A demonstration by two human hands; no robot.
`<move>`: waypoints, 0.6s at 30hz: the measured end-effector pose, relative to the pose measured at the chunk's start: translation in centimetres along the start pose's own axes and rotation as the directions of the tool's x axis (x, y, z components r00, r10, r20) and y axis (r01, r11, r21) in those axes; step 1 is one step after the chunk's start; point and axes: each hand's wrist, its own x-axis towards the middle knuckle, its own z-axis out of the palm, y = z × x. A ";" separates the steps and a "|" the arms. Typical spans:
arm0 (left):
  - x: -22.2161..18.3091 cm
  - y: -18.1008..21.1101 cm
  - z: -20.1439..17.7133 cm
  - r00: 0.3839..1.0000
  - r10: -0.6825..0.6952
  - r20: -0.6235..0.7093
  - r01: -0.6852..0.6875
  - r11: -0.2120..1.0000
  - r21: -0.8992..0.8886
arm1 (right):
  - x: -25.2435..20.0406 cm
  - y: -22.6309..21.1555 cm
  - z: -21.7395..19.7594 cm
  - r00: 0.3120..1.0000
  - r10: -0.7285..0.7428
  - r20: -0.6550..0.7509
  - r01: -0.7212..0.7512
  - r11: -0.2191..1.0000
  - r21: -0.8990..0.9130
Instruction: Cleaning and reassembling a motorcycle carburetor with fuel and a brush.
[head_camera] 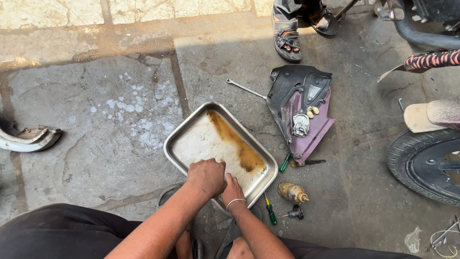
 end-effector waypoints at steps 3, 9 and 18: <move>-0.1 -0.1 -0.2 1.000 -0.012 0.026 0.012 1.000 -0.002 | -0.1 0.4 -0.3 0.998 -0.043 0.053 0.045 0.998 -0.043; -0.4 -0.4 -1.2 1.000 -0.011 -0.002 0.011 1.000 -0.006 | 0.6 1.5 0.2 0.988 -0.148 0.039 0.153 0.972 -0.181; -0.1 -0.6 -0.6 0.999 -0.035 -0.010 0.034 0.999 -0.018 | 0.0 2.1 0.2 0.926 -0.377 0.026 0.364 0.873 -0.325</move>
